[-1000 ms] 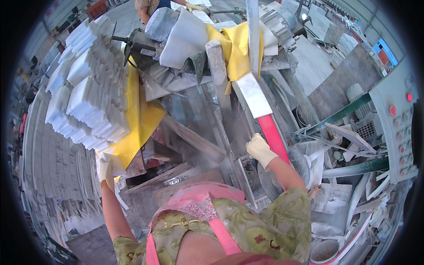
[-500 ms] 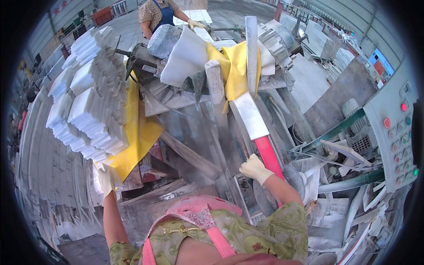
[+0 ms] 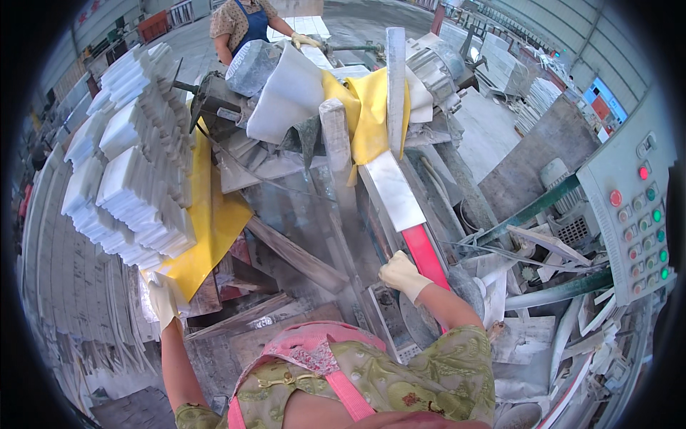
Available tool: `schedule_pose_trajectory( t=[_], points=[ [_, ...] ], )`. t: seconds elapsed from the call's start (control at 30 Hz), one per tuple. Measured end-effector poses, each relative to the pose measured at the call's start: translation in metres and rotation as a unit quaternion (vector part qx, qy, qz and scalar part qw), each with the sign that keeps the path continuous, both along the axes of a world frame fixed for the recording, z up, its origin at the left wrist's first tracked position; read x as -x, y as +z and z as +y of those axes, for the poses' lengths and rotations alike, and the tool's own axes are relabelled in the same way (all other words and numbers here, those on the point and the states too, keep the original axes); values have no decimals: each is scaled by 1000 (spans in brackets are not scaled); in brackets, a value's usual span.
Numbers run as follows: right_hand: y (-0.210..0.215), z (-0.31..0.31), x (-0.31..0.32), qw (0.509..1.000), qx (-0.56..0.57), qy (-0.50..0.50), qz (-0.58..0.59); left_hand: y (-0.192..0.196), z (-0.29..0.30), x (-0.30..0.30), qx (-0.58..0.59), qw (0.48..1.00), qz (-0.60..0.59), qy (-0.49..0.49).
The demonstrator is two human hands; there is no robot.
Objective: The person repeatedly picks up white foam sheets from a machine output area and stacks them on a growing pile. They handle the sheets one at a time, aligning edges and placing them in a neat stack.
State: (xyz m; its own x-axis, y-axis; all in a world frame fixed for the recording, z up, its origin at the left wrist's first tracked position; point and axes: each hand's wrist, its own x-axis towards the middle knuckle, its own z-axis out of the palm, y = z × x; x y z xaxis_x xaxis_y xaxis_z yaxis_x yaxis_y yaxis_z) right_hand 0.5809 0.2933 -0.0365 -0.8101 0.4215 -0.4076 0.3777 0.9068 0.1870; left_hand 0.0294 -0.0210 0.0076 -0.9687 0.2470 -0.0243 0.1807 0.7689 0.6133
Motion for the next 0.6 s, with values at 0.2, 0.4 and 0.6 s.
schedule_pose_trajectory(
  t=[0.2, 0.4, 0.6],
  points=[
    [5, -1, 3, 999, -18, 2, -32, 18, 7, -24, -39, 999, -26, 14],
    [5, -3, 6, 998, -29, 1, -57, 22, 10, -27, -99, 994, -48, 11],
    [2, -4, 7, 997, -47, -4, -58, 24, 9, -29, -59, 997, -39, 5]
  ],
)
